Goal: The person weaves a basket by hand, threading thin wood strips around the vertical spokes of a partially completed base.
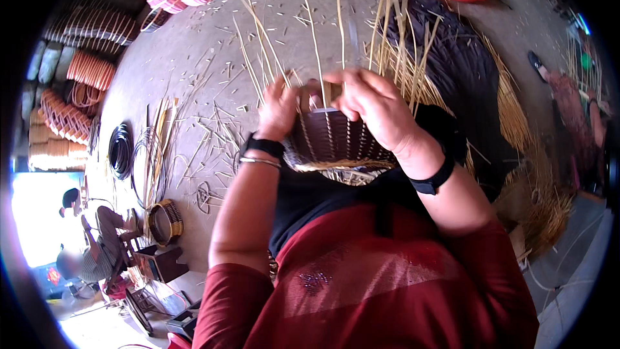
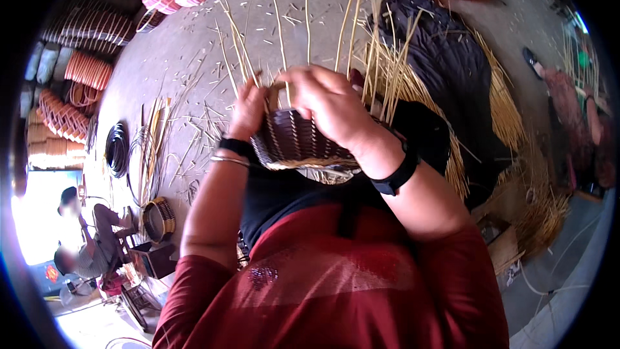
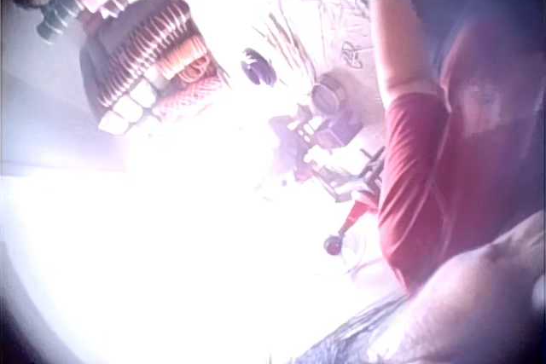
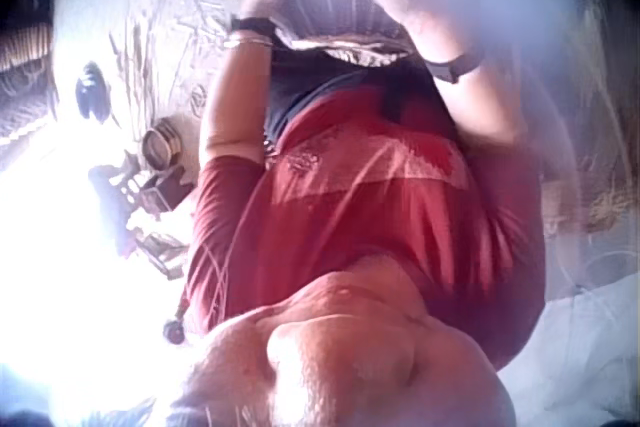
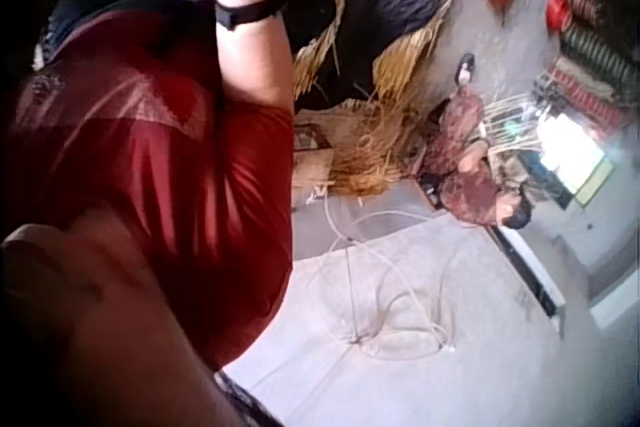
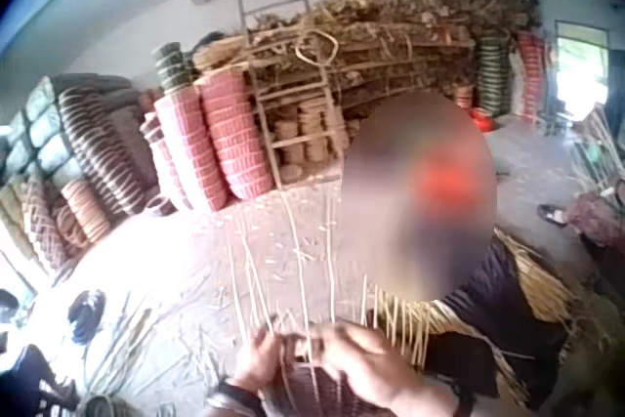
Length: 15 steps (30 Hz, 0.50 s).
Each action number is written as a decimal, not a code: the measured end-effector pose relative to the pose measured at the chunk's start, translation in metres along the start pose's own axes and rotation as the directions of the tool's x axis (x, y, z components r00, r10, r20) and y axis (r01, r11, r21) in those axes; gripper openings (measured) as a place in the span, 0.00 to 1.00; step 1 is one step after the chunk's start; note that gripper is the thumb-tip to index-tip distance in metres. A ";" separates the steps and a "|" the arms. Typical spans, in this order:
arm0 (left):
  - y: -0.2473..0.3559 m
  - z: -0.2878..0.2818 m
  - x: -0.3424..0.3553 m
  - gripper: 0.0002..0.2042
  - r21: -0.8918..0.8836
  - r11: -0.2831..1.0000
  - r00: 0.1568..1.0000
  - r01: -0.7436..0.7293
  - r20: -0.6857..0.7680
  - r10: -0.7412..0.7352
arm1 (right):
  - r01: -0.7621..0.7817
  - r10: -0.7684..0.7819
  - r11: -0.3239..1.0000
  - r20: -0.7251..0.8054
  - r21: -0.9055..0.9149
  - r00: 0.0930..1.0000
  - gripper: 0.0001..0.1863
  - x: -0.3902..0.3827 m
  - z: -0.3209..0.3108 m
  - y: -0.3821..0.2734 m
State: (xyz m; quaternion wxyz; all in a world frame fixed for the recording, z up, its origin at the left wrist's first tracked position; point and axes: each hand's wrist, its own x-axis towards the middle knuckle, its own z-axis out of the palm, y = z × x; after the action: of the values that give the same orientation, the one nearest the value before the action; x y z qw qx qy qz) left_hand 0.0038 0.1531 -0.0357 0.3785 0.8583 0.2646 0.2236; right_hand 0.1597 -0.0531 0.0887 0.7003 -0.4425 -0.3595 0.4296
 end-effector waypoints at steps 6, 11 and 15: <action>0.068 0.020 -0.022 0.29 0.515 0.857 0.855 0.015 -0.451 0.256 | -0.116 0.240 0.862 -0.195 0.494 0.951 0.15 -0.033 -0.054 0.054; 0.103 0.042 -0.064 0.32 0.533 0.806 0.955 -0.256 0.009 0.298 | -0.402 0.370 0.916 -0.369 -0.011 0.853 0.14 -0.003 -0.051 0.023; 0.123 0.065 -0.077 0.39 0.557 0.826 0.989 -0.083 -0.057 0.138 | -0.005 -0.151 0.446 -0.081 -0.895 0.985 0.26 0.067 -0.023 0.053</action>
State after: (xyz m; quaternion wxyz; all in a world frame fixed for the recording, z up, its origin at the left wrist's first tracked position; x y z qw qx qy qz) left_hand 0.0188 -0.0004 0.0048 0.0879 0.9333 0.2854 0.1994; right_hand 0.1904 0.0145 0.0395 0.4062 -0.7587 -0.4967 0.1124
